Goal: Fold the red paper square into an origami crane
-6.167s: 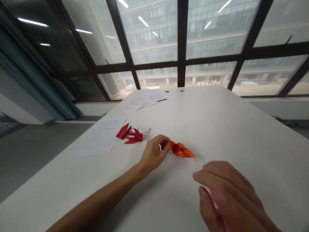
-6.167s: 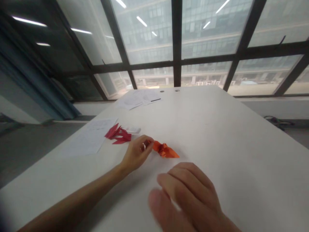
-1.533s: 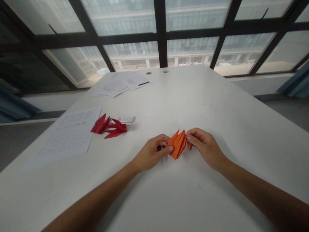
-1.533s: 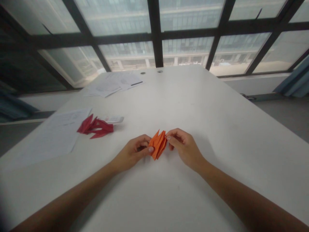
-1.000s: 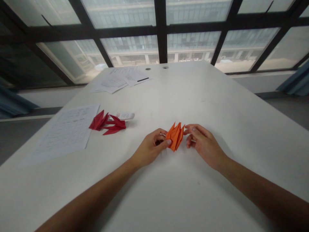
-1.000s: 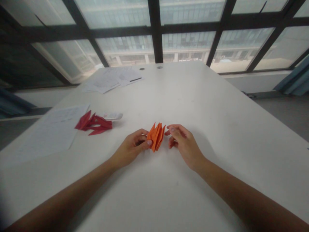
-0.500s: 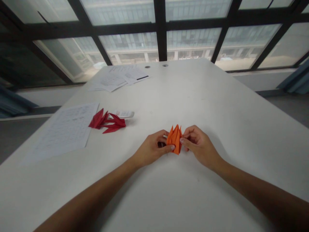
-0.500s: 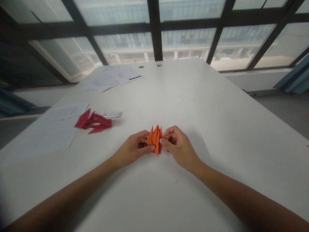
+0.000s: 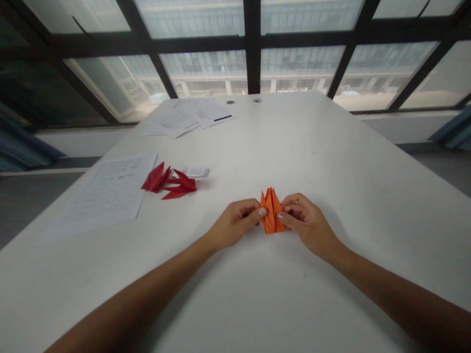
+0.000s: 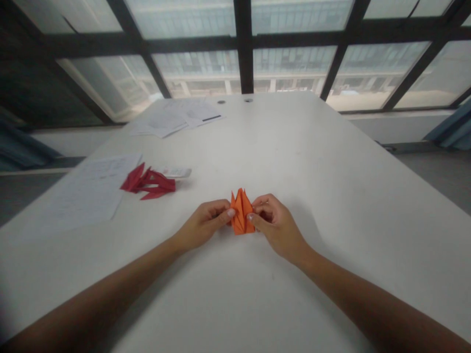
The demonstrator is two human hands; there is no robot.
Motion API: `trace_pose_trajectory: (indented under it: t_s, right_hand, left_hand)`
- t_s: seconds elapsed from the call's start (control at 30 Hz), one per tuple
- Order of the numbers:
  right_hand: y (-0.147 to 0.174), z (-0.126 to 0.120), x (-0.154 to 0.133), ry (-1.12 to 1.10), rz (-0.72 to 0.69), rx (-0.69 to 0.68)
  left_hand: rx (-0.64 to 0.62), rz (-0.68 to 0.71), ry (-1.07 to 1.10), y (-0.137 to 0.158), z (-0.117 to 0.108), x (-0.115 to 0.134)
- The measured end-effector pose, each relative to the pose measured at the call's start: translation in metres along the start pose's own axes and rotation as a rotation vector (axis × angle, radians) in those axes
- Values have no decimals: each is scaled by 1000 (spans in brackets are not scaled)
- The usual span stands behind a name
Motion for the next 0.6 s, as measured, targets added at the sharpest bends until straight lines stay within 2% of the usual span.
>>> trace_pose_trajectory:
  t_s: [0.1,0.33,0.4,0.6]
  right_hand:
    - [0,-1,0,26,-12,-1]
    - [6,2,2,263,-8,-32]
    - [5,2,5,218,0,-47]
    - [-1,4,10,-49,11,-79]
  left_hand:
    - [20,-5,13,0,-1,1]
    - [112,-35,-13,0,-1,0]
    - [103,-29,9,0,-1,0]
    - [-29,27,99,4,0,1]
Point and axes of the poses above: each hand's wrist, its own y-axis away from the middle knuckle, its own z-axis out of the palm, x = y × z, the point moved 6 cm from there along -y, towards the middle knuckle, and after that the axes turned 12 degrees about -z, right-handed, at the moved point
